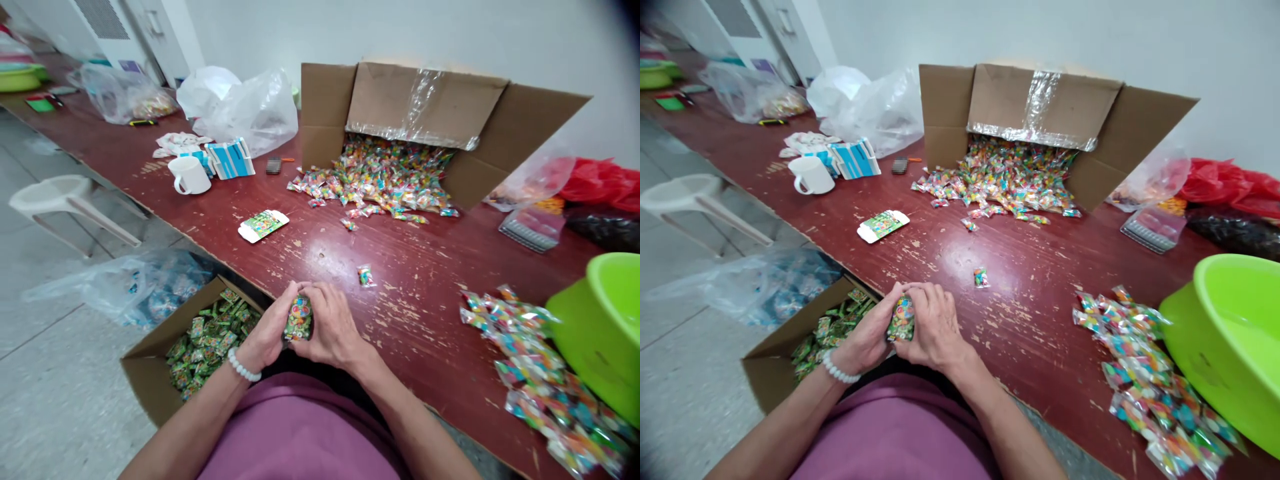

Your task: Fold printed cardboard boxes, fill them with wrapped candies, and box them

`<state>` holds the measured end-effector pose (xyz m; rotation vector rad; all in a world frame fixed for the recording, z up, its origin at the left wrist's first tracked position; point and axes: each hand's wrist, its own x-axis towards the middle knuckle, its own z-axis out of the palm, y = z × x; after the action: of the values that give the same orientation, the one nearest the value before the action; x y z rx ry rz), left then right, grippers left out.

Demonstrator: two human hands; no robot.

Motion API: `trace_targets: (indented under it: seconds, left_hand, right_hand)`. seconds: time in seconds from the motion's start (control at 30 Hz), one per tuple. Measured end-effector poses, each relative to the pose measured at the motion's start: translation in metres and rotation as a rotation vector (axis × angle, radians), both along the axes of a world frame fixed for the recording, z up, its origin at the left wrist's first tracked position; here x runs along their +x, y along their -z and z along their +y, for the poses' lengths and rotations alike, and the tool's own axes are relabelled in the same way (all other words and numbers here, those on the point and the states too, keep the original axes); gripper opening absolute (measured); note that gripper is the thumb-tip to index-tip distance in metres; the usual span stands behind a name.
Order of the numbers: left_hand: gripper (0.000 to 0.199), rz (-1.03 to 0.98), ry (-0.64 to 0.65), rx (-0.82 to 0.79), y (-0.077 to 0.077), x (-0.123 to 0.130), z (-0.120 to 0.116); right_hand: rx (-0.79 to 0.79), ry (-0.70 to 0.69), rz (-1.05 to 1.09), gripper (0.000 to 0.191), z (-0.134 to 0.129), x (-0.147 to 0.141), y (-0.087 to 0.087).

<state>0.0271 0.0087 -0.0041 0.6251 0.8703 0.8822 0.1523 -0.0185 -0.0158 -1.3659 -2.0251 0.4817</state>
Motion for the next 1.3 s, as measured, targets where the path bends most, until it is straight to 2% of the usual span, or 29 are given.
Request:
trace_targets:
  seconds: [0.1, 0.17, 0.2, 0.27, 0.33, 0.37, 0.43, 0.5, 0.53, 0.6, 0.7, 0.87, 1.03, 1.1, 1.2, 1.3]
  left_hand:
    - [0.05, 0.227, -0.008, 0.072, 0.0, -0.031, -0.003]
    - [0.059, 0.465, 0.026, 0.109, 0.002, -0.072, -0.004]
    - [0.061, 0.636, 0.077, 0.138, 0.002, -0.097, -0.003]
    - [0.062, 1.038, 0.21, 0.224, 0.004, -0.143, 0.003]
    - [0.066, 1.338, 0.171, 0.423, 0.003, -0.172, 0.019]
    - [0.066, 1.419, 0.159, 0.531, 0.003, -0.176, 0.032]
    - [0.063, 1.532, 0.099, 0.723, 0.002, -0.162, 0.065]
    - [0.059, 1.644, 0.054, 0.877, 0.003, -0.132, 0.106]
    - [0.059, 1.722, 0.055, 0.872, 0.004, -0.115, 0.127]
    - [0.061, 1.857, 0.087, 0.738, 0.006, -0.088, 0.162]
    - [0.056, 1.874, 0.128, 0.693, 0.012, -0.073, 0.194]
    - [0.055, 1.853, 0.159, 0.638, 0.018, -0.082, 0.211]
    - [0.059, 1.825, 0.211, 0.563, 0.013, -0.081, 0.228]
    - [0.068, 1.821, 0.209, 0.538, 0.011, -0.079, 0.232]
    - [0.078, 1.815, 0.195, 0.541, 0.009, -0.076, 0.23]
    - [0.075, 1.799, 0.169, 0.57, 0.008, -0.074, 0.216]
  right_hand:
    - [-0.046, -0.131, 0.108, 0.1, 0.006, -0.002, 0.003]
    - [-0.029, -0.12, 0.154, 0.111, 0.008, 0.003, 0.008]
    - [-0.013, -0.078, 0.17, 0.108, 0.009, 0.008, 0.013]
    - [0.009, 0.035, 0.184, 0.083, 0.012, 0.02, 0.025]
    - [0.013, 0.117, 0.154, 0.051, 0.015, 0.029, 0.038]
    - [0.02, 0.136, 0.122, 0.041, 0.016, 0.032, 0.045]
    - [0.04, 0.145, 0.055, 0.029, 0.017, 0.035, 0.054]
    - [0.057, 0.125, 0.029, 0.024, 0.017, 0.035, 0.058]
    - [0.061, 0.116, 0.038, 0.023, 0.016, 0.035, 0.058]
    - [0.059, 0.108, 0.069, 0.021, 0.015, 0.035, 0.057]
    - [0.049, 0.11, 0.095, 0.019, 0.015, 0.036, 0.053]
    - [0.037, 0.12, 0.113, 0.019, 0.017, 0.036, 0.05]
    - [0.026, 0.116, 0.123, 0.019, 0.017, 0.036, 0.05]
    - [0.023, 0.116, 0.125, 0.019, 0.016, 0.036, 0.05]
    - [0.021, 0.118, 0.128, 0.017, 0.016, 0.035, 0.049]
    - [0.033, 0.122, 0.133, 0.017, 0.016, 0.035, 0.048]
